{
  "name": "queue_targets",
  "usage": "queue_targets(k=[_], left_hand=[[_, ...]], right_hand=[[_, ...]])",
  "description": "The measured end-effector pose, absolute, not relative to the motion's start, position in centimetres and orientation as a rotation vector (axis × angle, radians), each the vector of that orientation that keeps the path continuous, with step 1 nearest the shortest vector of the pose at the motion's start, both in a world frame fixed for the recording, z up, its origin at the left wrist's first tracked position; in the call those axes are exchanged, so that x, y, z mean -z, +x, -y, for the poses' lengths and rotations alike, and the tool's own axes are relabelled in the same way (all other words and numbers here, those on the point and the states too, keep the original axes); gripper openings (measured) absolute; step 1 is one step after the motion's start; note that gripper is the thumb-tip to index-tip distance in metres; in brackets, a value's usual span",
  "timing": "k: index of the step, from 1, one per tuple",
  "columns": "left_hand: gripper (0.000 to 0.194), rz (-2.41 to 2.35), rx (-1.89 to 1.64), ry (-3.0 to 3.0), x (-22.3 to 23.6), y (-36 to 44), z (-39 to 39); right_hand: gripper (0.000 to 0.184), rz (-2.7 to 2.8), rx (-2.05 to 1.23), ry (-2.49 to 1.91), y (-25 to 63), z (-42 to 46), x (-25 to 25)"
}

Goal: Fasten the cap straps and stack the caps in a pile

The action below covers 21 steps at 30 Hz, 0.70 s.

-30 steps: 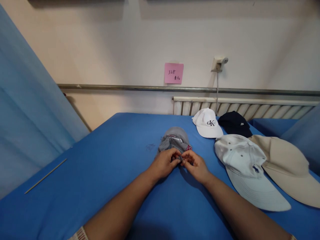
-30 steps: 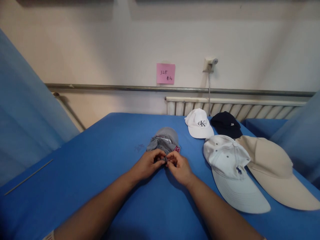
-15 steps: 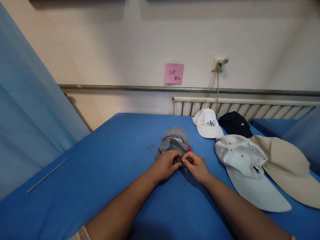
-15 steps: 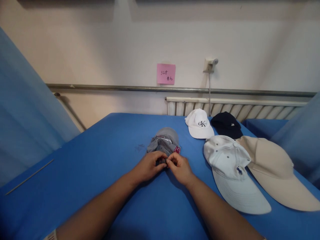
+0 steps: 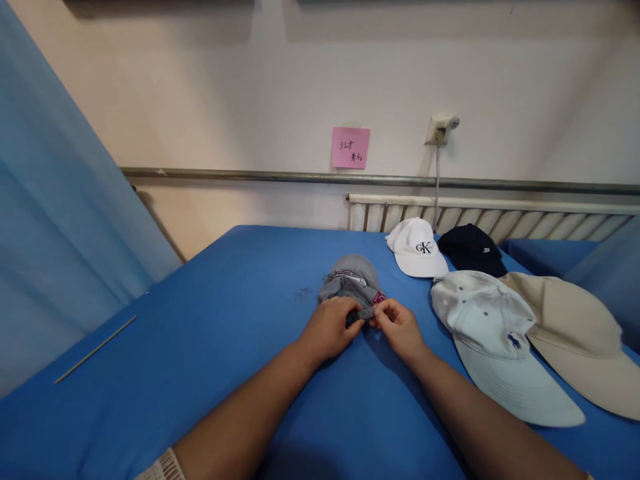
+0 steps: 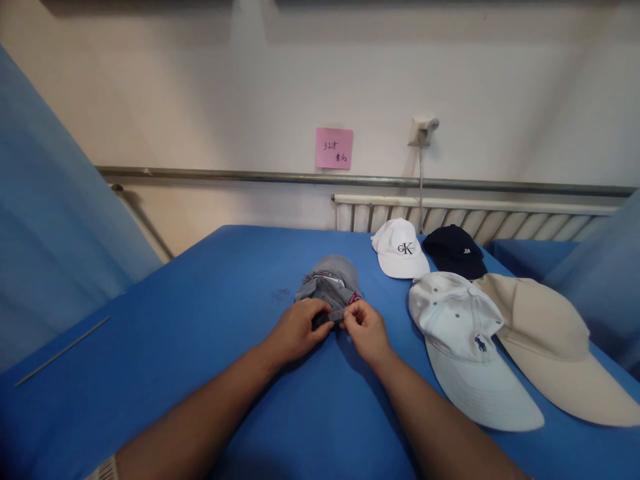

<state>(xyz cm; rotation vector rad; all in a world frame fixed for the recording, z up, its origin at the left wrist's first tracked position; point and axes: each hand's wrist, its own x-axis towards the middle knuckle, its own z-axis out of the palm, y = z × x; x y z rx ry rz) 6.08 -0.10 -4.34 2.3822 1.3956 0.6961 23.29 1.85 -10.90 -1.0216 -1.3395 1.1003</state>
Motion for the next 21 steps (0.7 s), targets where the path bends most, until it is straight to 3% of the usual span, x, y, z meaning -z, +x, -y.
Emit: queue_targets(k=[11, 21], left_hand=[[0.016, -1.424, -0.708, 2.369, 4.4, 5.6, -0.3], [0.025, -1.422, -0.698, 2.357, 4.2, 5.7, -0.1]], right_hand=[[0.033, 1.169, -1.243, -1.065, 23.8, -2.1, 10.1], [0.037, 1.171, -1.160, -0.993, 23.6, -1.8, 9.6]])
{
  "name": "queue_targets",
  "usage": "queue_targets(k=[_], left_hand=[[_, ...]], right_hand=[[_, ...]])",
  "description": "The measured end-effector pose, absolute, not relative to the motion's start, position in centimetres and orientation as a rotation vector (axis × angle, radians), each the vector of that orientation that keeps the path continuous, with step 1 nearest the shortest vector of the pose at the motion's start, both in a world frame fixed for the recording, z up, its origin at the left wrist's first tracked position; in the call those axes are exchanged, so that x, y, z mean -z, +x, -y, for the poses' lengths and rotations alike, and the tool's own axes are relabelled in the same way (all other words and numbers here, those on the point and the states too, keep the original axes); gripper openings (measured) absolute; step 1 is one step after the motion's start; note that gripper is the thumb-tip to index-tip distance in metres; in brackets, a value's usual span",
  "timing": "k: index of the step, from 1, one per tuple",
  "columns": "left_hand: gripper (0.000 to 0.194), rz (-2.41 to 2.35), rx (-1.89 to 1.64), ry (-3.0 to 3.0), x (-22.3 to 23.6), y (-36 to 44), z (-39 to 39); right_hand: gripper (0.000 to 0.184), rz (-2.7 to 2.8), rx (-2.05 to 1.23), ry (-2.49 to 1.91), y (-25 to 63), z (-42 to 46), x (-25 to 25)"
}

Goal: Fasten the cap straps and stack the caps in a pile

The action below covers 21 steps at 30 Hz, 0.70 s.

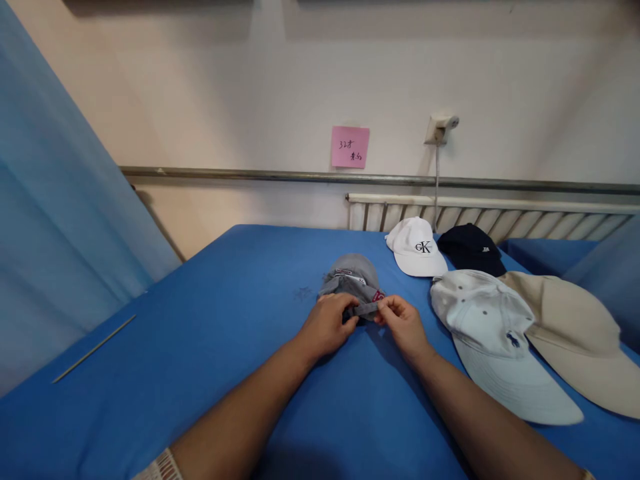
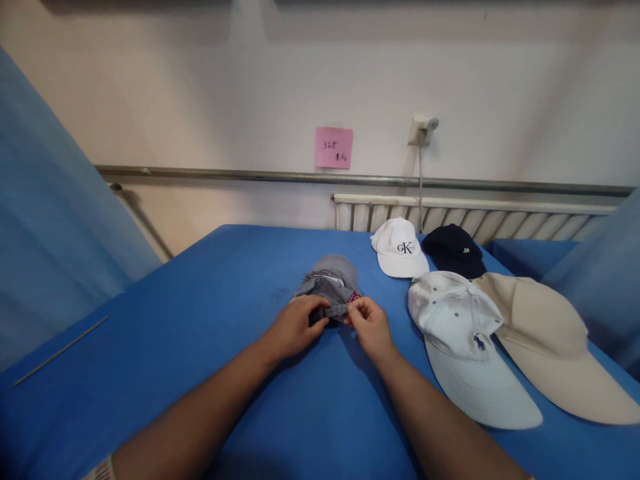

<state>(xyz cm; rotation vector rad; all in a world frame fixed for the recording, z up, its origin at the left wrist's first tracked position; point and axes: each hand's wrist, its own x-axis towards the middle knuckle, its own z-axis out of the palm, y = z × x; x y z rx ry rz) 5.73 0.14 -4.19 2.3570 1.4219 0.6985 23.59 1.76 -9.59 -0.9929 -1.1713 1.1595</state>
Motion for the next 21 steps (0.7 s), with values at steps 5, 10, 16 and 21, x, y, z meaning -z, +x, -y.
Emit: queue_targets(k=[5, 10, 16, 21], left_hand=[[0.020, -1.387, -0.687, 2.343, 4.07, 5.67, -0.14], [0.014, -1.341, -0.748, 2.303, 4.27, 5.67, -0.32], [0.010, -1.233, -0.865, 2.034, 4.59, 5.50, -0.64], [0.015, -1.073, -1.026, 1.617, 4.30, 5.45, -0.95]], right_hand=[[0.037, 1.173, -1.169, -0.997, 23.61, -1.77, 9.61], [0.033, 1.165, -1.156, -0.956, 23.60, -1.62, 9.47], [0.028, 1.175, -1.155, -0.917, 23.60, -1.29, 9.05], [0.038, 1.309, -1.191, -0.939, 23.47, -1.20, 9.81]])
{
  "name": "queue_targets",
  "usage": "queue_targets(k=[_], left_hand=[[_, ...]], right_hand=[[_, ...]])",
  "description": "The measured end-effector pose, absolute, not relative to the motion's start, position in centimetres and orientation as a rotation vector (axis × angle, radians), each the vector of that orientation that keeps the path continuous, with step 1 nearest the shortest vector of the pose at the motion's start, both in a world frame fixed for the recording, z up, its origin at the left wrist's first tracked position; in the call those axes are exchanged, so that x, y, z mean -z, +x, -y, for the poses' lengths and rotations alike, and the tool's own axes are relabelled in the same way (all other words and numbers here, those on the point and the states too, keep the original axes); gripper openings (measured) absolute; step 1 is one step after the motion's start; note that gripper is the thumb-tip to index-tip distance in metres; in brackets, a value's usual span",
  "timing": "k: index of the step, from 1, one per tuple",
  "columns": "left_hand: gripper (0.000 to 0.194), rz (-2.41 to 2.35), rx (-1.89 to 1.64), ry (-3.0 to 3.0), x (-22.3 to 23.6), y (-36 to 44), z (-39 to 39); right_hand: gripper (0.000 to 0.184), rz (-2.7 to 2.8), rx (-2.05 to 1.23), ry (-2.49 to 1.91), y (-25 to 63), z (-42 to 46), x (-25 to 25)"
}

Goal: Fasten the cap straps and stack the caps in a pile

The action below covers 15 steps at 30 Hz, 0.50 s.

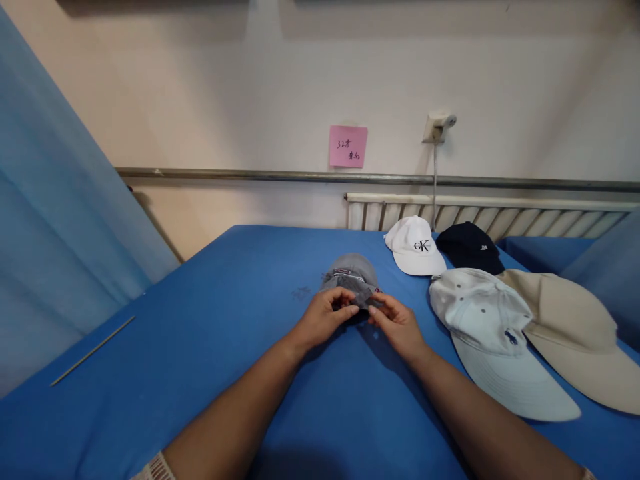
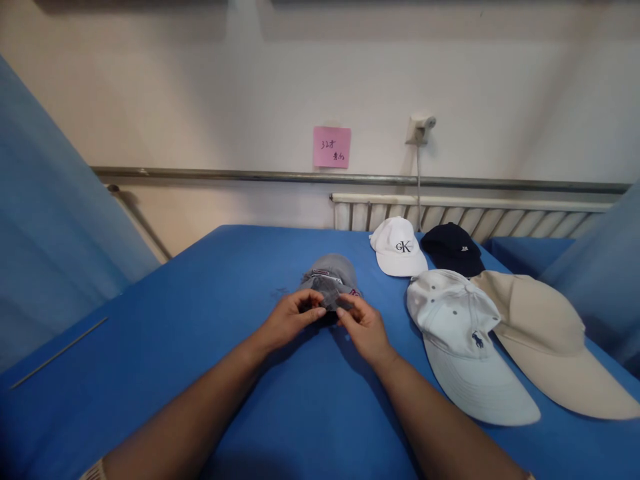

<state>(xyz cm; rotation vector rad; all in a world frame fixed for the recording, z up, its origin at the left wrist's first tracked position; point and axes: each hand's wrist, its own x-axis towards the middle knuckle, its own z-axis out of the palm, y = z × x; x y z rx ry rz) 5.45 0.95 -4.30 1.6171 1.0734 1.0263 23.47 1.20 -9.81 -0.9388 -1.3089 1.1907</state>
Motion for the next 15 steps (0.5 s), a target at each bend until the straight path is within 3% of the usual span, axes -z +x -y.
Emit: queue_targets(k=[3, 8, 15], left_hand=[[0.020, -0.958, -1.047, 1.454, 4.04, 5.66, -0.80], [0.025, -0.847, -0.992, 1.331, 3.74, 6.04, -0.25], [0.024, -0.947, -1.068, 1.360, 4.51, 6.17, -0.57]], right_hand=[[0.045, 1.447, -1.205, -0.901, 23.25, -0.91, 9.97], [0.036, 1.510, -1.309, -0.754, 22.93, -0.50, 9.19], [0.031, 1.409, -1.250, -0.915, 23.11, -0.88, 9.30]])
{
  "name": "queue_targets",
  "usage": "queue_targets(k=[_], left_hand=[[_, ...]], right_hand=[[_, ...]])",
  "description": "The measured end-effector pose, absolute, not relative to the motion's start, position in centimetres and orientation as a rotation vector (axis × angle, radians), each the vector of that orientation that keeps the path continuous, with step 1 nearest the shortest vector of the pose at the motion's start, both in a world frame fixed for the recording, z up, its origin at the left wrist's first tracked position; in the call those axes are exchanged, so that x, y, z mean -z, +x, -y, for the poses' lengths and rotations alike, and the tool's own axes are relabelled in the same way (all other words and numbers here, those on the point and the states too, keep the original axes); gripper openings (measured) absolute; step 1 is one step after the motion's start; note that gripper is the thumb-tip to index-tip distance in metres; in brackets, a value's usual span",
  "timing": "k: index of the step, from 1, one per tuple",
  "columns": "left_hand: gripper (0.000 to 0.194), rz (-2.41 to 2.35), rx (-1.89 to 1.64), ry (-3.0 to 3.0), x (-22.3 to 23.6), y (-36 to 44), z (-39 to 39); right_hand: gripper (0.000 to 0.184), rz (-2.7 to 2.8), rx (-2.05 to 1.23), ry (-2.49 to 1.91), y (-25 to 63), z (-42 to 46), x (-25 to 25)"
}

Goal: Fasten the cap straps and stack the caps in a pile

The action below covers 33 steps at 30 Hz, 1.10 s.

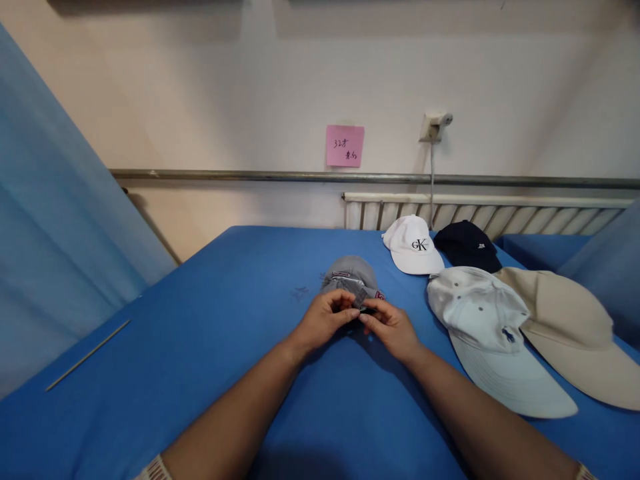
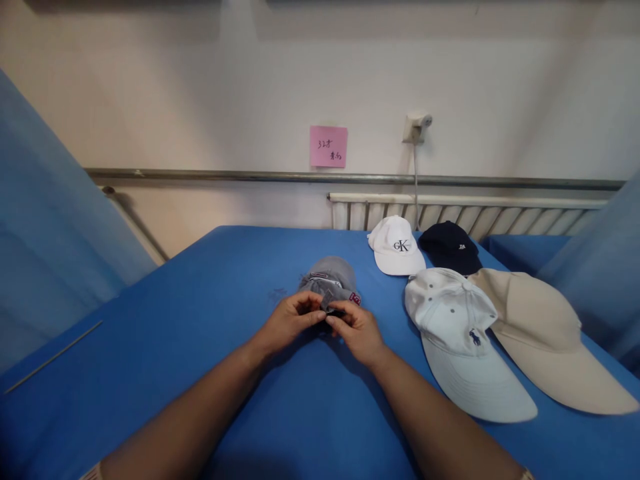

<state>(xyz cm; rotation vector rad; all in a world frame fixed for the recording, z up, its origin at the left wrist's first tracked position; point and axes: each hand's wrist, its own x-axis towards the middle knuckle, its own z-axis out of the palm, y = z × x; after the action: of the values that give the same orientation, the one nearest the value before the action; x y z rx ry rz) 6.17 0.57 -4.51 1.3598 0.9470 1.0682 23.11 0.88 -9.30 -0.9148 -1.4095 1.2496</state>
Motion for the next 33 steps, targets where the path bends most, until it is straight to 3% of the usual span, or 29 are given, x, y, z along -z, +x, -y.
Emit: queue_targets(k=[10, 19, 33], left_hand=[[0.025, -1.123, -1.102, 1.568, 5.1, 6.3, -0.7], [0.022, -0.854, -1.079, 1.346, 4.1, 6.3, -0.3], [0.028, -0.926, -1.072, 1.249, 3.8, 6.2, -0.1]], right_hand=[[0.030, 1.359, -1.215, -0.944, 23.2, -1.0, 9.3], [0.030, 1.250, -1.300, -0.913, 23.3, -1.0, 8.8], [0.029, 1.244, -1.358, -0.861, 23.3, -0.8, 8.6]])
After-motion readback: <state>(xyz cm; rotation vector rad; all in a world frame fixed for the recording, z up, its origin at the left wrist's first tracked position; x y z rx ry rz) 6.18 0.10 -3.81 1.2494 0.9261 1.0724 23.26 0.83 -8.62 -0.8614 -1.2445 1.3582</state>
